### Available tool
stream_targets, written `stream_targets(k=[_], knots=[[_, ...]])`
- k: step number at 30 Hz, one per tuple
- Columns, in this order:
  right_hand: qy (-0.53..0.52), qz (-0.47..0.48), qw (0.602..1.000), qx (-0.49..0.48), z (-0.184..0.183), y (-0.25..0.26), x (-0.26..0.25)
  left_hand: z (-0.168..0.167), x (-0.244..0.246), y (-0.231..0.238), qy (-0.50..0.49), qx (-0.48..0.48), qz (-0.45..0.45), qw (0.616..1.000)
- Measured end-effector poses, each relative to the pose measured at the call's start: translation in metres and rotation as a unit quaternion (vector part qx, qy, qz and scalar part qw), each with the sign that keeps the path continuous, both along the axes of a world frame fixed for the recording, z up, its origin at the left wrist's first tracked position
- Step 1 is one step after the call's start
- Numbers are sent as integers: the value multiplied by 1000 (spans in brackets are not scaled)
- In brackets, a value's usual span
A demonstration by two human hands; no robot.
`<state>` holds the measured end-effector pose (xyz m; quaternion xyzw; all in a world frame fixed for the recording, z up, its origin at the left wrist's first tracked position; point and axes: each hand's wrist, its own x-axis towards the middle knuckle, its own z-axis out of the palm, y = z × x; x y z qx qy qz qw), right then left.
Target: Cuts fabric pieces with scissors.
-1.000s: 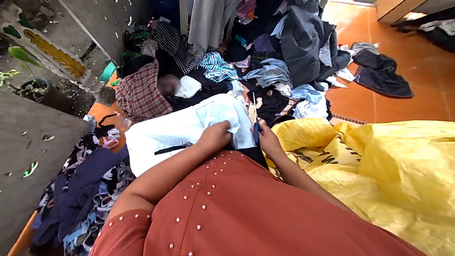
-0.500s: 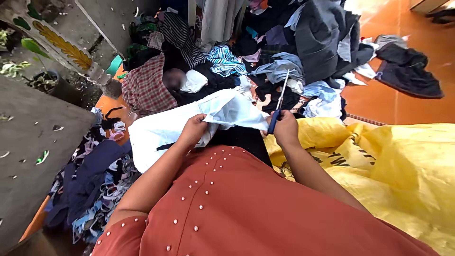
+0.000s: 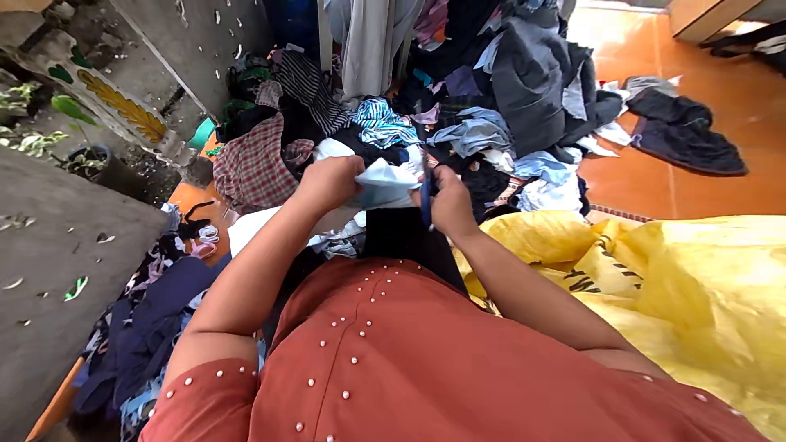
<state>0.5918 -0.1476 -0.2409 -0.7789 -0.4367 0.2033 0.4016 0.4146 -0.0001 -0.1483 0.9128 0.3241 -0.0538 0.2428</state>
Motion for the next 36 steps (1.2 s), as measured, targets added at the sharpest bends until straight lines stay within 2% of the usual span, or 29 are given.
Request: stream_targets(k=[2, 4, 5, 6, 8, 11, 13, 16, 19, 23, 25, 27, 31, 33, 36], knots=[[-6, -7, 1000, 17, 11, 5, 7, -3, -8, 5, 18, 114, -2, 993], [-46, -1, 999, 25, 20, 8, 5, -16, -14, 8, -43, 206, -2, 978], [-67, 3, 997, 27, 24, 8, 3, -20, -16, 9, -66, 218, 3, 974], [-85, 7, 996, 30, 26, 9, 2, -20, -18, 9, -74, 191, 19, 979], [-83, 7, 996, 28, 29, 11, 3, -17, -25, 11, -87, 64, 61, 992], [-36, 6, 999, -6, 32, 15, 7, -18, -38, 15, -143, -157, 96, 972], [-22, 12, 999, -19, 29, 17, 8, -25, -45, 9, -187, -313, 105, 925], [13, 22, 1000, -13, 25, 16, 4, -39, -50, -6, -260, -508, 147, 808], [13, 27, 999, 39, 19, 2, -4, -50, -48, -28, -337, -570, 221, 715], [-2, 58, 992, 113, 14, -26, -19, -58, -43, -42, -389, -640, 304, 589], [-20, 76, 989, 123, 12, -37, -23, -55, -40, -44, -405, -645, 351, 545], [-16, 85, 993, 83, 14, -44, -23, -51, -37, -46, -409, -638, 362, 543], [-4, 91, 995, -29, 17, -55, -14, -47, -31, -52, -413, -600, 341, 595], [-14, 93, 993, -69, 12, -63, -4, -43, -31, -46, -414, -541, 332, 653], [-27, 76, 990, -112, 2, -83, 16, -43, -44, -6, -406, -293, 329, 801]])
